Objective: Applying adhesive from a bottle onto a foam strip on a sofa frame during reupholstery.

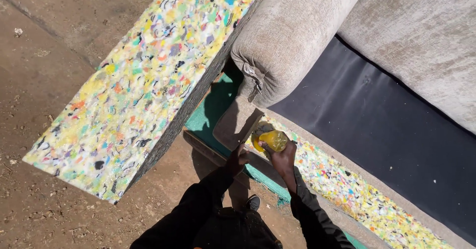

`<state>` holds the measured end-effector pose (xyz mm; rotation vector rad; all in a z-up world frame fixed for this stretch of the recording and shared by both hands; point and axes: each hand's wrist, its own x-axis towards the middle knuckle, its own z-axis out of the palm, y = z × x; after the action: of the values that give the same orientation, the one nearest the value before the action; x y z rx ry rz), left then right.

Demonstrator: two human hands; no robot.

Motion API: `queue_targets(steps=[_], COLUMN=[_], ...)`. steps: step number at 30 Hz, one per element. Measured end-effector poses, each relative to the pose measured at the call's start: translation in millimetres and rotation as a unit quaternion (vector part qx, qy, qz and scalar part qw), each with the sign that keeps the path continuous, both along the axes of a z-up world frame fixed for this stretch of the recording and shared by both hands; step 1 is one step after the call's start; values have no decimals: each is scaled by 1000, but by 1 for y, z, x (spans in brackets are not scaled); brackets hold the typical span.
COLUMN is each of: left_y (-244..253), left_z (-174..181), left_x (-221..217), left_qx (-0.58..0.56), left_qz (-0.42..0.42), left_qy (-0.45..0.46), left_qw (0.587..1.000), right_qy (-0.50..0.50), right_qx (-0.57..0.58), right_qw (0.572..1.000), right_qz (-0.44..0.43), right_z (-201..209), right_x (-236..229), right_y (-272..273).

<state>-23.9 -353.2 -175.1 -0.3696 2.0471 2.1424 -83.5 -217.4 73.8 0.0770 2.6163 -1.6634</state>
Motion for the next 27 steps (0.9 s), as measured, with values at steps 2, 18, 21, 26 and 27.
queue_targets(steps=[2, 18, 21, 26, 27], left_y=[0, -11, -16, -24, -25], left_z=[-17, 20, -25, 50, 63], left_x=[-4, 0, -3, -2, -1], left_qx=[-33, 136, 116, 112, 125], left_qz=[-17, -33, -79, -117, -127], left_qy=[9, -130, -169, -165, -151], left_qw=[999, 982, 976, 973, 972], right_qy=[20, 37, -26, 29, 71], right_qx=[8, 59, 20, 30, 47], right_qw=[1000, 992, 998, 993, 985], right_qz=[-4, -110, -44, -114, -149], right_z=[4, 2, 38, 2, 0], right_x=[-18, -53, -10, -37, -42], right_y=[9, 39, 11, 69, 79])
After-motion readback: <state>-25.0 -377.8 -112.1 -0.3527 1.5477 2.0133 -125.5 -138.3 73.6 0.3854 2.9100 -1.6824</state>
